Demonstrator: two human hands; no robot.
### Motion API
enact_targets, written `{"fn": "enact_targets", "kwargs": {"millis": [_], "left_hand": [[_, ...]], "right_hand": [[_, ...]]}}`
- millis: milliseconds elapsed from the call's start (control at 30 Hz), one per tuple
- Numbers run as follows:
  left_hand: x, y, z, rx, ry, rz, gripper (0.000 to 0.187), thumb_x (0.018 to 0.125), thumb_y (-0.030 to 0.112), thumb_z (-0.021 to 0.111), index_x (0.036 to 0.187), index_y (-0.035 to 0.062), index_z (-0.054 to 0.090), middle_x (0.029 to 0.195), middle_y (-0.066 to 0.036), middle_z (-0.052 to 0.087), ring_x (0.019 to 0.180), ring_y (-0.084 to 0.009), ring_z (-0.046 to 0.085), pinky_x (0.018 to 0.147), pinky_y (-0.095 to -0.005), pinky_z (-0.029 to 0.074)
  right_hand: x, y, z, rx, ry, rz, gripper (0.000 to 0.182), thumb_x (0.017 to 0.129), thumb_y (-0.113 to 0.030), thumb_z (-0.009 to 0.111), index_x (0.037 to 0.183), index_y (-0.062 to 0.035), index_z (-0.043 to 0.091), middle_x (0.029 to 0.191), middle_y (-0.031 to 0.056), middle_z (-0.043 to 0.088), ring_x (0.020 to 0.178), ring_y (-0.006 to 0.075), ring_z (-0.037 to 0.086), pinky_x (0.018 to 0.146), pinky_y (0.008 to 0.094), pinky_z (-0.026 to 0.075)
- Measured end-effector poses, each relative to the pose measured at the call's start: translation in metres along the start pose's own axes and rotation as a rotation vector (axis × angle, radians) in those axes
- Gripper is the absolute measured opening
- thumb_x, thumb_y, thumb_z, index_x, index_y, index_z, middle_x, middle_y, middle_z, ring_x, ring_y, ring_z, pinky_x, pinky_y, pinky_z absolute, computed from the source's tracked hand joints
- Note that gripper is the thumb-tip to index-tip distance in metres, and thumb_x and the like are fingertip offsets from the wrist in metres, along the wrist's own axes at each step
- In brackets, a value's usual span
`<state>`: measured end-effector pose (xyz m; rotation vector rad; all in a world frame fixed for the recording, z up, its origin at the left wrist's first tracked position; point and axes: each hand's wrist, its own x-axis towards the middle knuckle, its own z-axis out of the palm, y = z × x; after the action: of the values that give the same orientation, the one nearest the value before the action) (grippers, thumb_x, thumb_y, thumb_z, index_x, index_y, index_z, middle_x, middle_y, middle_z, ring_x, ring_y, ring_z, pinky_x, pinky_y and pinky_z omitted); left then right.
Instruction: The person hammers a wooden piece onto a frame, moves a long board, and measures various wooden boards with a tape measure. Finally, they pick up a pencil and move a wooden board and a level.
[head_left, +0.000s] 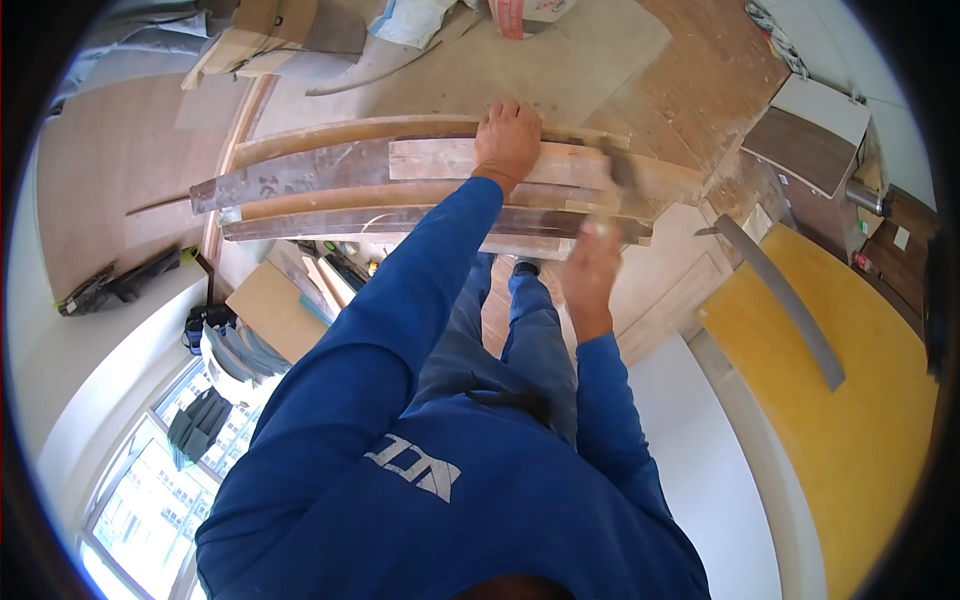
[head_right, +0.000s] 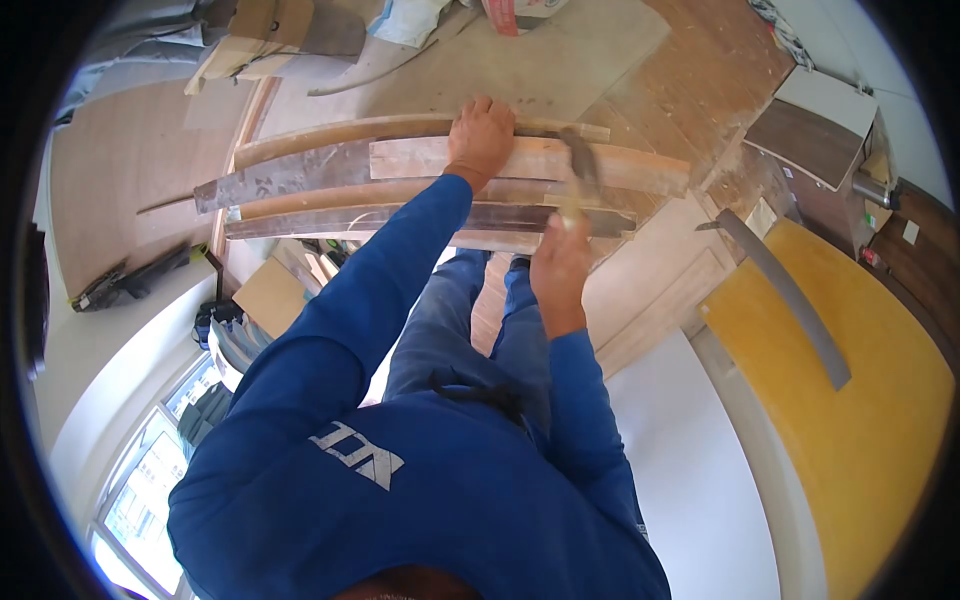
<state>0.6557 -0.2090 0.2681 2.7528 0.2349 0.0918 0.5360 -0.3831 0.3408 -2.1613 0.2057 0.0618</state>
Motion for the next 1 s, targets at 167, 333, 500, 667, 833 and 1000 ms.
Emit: {"fn": "enact_targets", "kwargs": {"millis": [167,333,500,667,833,1000], "left_hand": [[0.002,-0.002,0.004,0.060,-0.083,-0.003,0.023,0.096,0.030,0.056,0.093,0.0090,0.066,0.099,-0.011,0.069,0.099,-0.0344,0.063,0.084,-0.0496,0.053],[0.001,-0.003,0.001,0.020,-0.026,0.024,0.021,0.096,0.028,0.056,0.091,0.0092,0.066,0.099,-0.011,0.069,0.099,-0.0334,0.064,0.084,-0.0489,0.053],[-0.001,-0.001,-0.002,-0.011,-0.014,0.012,0.021,0.096,0.027,0.056,0.092,0.0091,0.065,0.099,-0.011,0.069,0.100,-0.0332,0.064,0.085,-0.0484,0.052],[0.001,-0.004,0.000,-0.031,-0.019,0.019,0.022,0.097,0.029,0.056,0.092,0.0084,0.064,0.099,-0.013,0.069,0.098,-0.0369,0.064,0.084,-0.0499,0.053],[0.002,-0.003,-0.003,-0.041,-0.032,0.018,0.022,0.096,0.028,0.056,0.091,0.0089,0.065,0.096,-0.011,0.069,0.098,-0.0346,0.064,0.083,-0.0485,0.054],[0.000,-0.007,0.004,-0.058,0.041,0.058,0.022,0.096,0.028,0.056,0.089,0.0098,0.066,0.093,-0.009,0.070,0.096,-0.0325,0.064,0.081,-0.0470,0.054]], "right_hand": [[0.018,0.003,-0.005,-0.262,-0.206,0.123,0.028,0.108,-0.028,0.046,0.114,-0.0019,0.053,0.070,0.0033,0.055,0.061,0.0100,0.052,0.055,0.0270,0.043],[0.009,-0.053,-0.030,0.357,0.089,-0.026,0.033,0.107,-0.027,0.044,0.114,0.0035,0.052,0.071,0.0071,0.057,0.060,0.0159,0.054,0.056,0.0325,0.045],[-0.005,-0.032,-0.019,0.473,0.048,0.064,0.035,0.107,-0.028,0.045,0.115,0.0053,0.053,0.071,0.0074,0.057,0.061,0.0141,0.053,0.055,0.0321,0.045],[-0.023,0.017,-0.017,0.324,-0.081,0.229,0.037,0.106,-0.027,0.050,0.120,0.0062,0.057,0.072,0.0120,0.061,0.061,0.0216,0.058,0.058,0.0359,0.048],[-0.005,0.042,-0.069,-0.277,-0.231,-0.369,0.034,0.094,-0.025,0.067,0.118,0.0002,0.065,0.088,0.0202,0.068,0.080,0.0395,0.066,0.072,0.0454,0.054],[0.059,0.020,-0.130,-0.520,-0.589,-0.364,0.031,0.085,-0.023,0.074,0.112,-0.0084,0.070,0.094,0.0129,0.071,0.087,0.0361,0.068,0.076,0.0462,0.055]]}}
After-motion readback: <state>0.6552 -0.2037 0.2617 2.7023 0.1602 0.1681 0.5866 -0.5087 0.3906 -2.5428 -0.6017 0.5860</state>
